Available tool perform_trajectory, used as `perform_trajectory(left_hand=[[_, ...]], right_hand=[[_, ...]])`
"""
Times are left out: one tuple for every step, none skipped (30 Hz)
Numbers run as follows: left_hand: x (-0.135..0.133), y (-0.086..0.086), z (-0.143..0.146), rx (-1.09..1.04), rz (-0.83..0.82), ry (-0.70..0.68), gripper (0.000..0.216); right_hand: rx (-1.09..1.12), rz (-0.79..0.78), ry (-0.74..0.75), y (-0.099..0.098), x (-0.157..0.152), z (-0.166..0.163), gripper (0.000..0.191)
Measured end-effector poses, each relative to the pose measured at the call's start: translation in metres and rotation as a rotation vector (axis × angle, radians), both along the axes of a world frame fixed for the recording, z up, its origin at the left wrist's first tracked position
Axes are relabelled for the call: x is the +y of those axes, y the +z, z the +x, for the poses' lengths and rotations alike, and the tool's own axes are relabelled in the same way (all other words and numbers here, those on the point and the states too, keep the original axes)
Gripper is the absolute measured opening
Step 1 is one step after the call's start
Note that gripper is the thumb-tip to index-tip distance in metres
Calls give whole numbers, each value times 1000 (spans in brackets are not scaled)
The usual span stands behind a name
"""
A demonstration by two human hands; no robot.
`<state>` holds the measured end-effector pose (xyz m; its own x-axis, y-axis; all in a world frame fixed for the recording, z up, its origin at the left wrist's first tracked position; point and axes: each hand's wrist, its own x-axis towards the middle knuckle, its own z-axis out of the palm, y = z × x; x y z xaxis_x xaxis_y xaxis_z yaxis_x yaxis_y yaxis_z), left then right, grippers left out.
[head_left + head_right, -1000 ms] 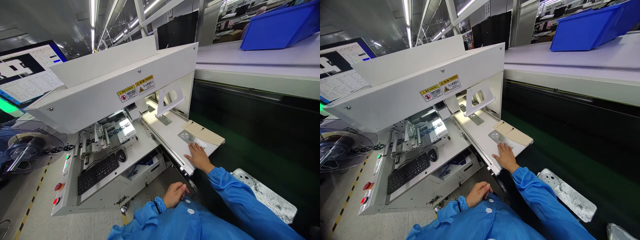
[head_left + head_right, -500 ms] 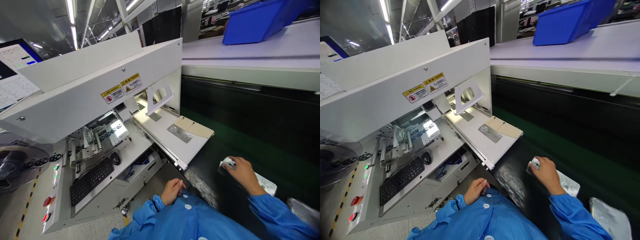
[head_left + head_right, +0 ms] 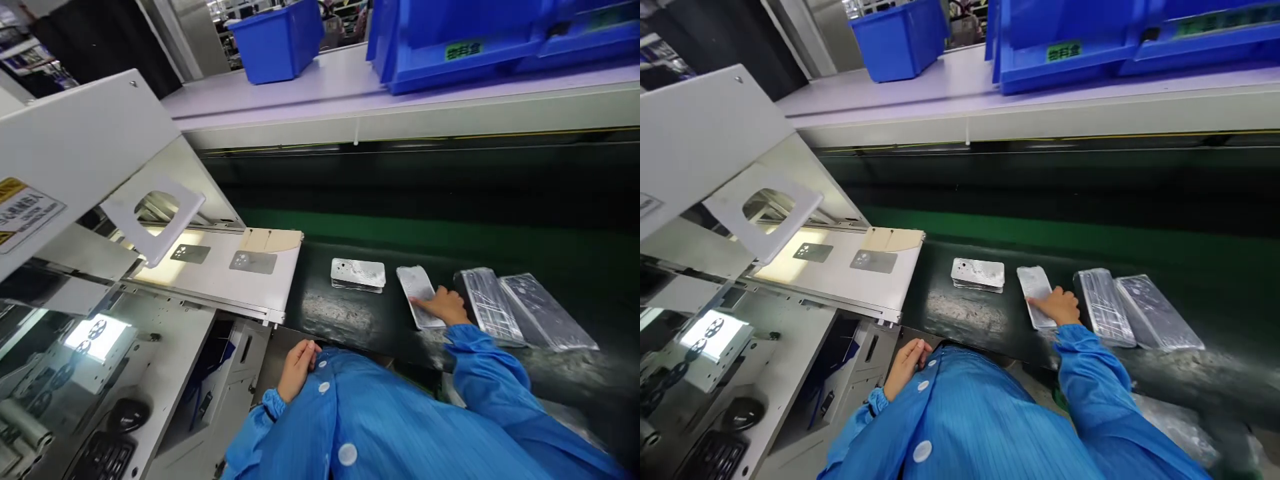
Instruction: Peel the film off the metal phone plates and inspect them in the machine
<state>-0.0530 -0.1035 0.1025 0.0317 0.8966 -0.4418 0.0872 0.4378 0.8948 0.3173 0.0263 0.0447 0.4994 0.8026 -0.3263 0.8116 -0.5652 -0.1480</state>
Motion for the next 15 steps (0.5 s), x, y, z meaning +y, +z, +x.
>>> perform_trajectory(left_hand=[[1, 1, 3, 3, -4, -18, 65], [2, 2, 6, 5, -6, -33, 66], [2, 2, 9, 8, -7, -46, 66], [3, 3, 12, 10, -8, -59, 67], [3, 3, 14, 12, -7, -69, 67], [3, 2, 15, 13, -6, -77, 68], [3, 2, 16, 13, -5, -86, 67], [3, 1, 17, 12, -2, -95, 67], [3, 0, 18, 11, 2, -102, 67], [2, -1, 18, 8, 7, -108, 66], [2, -1, 18, 5, 13, -113, 66], [2, -2, 19, 3, 17, -116, 66], [1, -2, 19, 2, 21, -118, 66], [1, -2, 19, 0, 23, -119, 66], [1, -1, 19, -1, 23, -121, 66]], right_hand=[[7, 22, -3, -8, -7, -3, 91], [6, 62, -2, -15, -12, -6, 91], [-1, 116, -1, -22, -16, -10, 90], [-13, 175, -3, -27, -19, -14, 88], [-23, 229, -7, -31, -20, -17, 87], [-29, 267, -15, -34, -21, -18, 87], [-32, 288, -24, -35, -20, -18, 89], [-33, 290, -34, -35, -19, -18, 91], [-34, 279, -44, -34, -18, -16, 94], [-35, 258, -56, -32, -17, -15, 96], [-37, 233, -67, -30, -16, -14, 97], [-41, 210, -75, -27, -15, -13, 96], [-49, 196, -76, -25, -14, -14, 95], [-63, 191, -71, -22, -15, -14, 95], [-81, 195, -60, -19, -15, -16, 94]])
